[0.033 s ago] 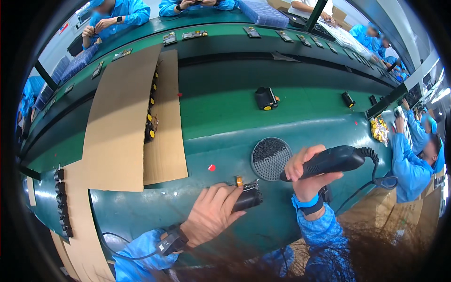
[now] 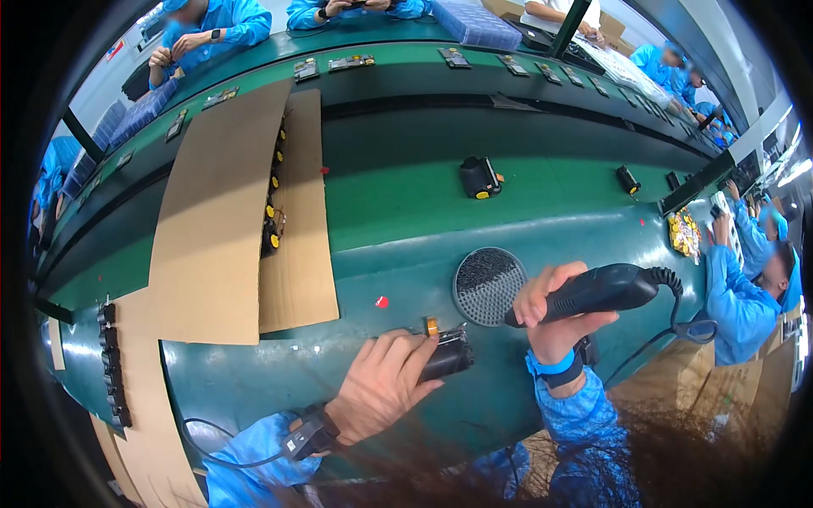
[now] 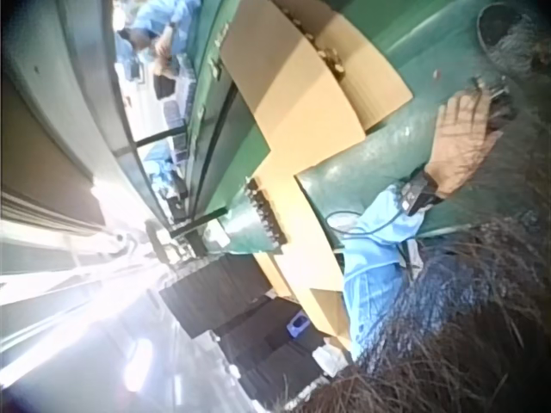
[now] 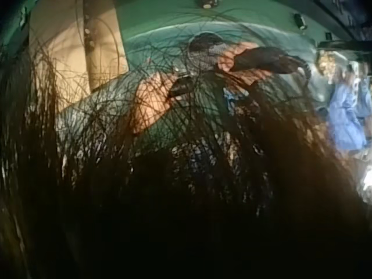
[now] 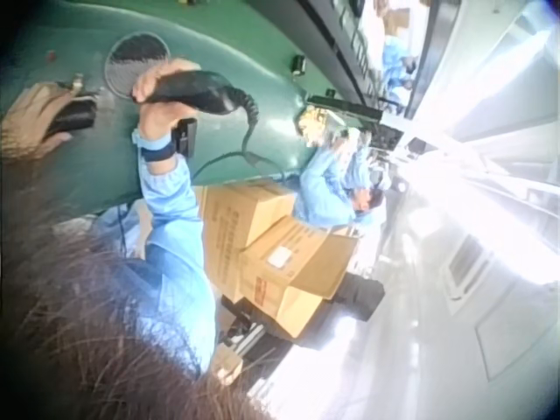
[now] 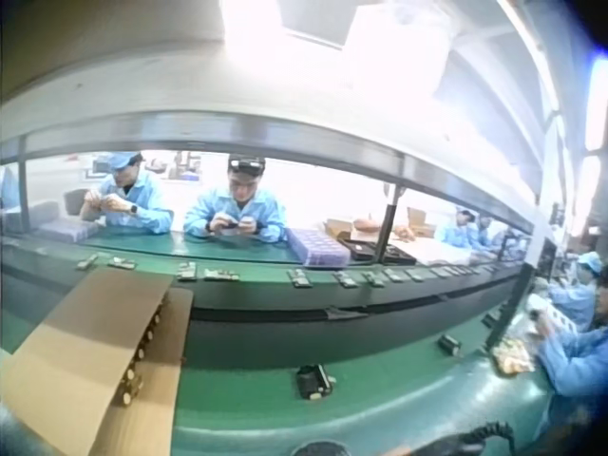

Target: Assembling small electronic components using an electric power screwdriver on a factory production line.

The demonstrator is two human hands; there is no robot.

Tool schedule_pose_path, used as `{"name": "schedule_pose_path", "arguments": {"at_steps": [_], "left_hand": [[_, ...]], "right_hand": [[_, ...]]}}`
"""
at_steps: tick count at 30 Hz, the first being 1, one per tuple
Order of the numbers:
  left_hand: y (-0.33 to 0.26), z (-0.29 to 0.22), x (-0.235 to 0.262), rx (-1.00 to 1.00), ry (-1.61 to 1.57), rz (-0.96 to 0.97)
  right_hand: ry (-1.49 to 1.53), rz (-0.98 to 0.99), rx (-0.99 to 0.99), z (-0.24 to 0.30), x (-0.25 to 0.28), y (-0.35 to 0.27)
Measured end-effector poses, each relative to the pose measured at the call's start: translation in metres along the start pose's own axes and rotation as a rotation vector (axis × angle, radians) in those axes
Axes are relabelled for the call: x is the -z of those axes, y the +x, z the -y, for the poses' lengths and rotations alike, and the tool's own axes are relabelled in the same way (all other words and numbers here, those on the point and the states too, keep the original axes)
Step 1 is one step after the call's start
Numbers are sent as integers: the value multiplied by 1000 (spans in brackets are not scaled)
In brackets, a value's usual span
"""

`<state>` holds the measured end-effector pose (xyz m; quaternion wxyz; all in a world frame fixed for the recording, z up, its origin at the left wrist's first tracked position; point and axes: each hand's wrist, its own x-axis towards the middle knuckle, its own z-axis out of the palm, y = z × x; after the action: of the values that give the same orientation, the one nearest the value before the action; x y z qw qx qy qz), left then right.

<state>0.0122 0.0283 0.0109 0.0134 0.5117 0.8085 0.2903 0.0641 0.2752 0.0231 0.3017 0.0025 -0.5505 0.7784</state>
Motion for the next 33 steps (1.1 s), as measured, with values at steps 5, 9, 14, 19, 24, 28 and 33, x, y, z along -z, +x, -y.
{"name": "schedule_pose_path", "arguments": {"at_steps": [5, 9, 14, 19, 24, 28, 33], "left_hand": [[-5, 3, -4, -6, -63, -19], [-2, 1, -3, -2, -106, -33], [-6, 0, -2, -7, -129, -5], [-6, 4, -2, -7, -160, -9], [-8, 4, -2, -13, -150, -12], [-9, 4, -4, -10, -134, 5], [-9, 4, -5, -16, -112, 13]], "right_hand": [[-44, 53, -23, -4, 2, -2], [12, -22, 103, 12, -9, 2], [265, 125, 147, 23, -42, -8], [293, 298, 98, 8, -57, -16], [282, 276, 73, -3, -55, -19], [260, 266, 59, -7, -56, -19], [244, 275, 69, -8, -58, -21]]}}
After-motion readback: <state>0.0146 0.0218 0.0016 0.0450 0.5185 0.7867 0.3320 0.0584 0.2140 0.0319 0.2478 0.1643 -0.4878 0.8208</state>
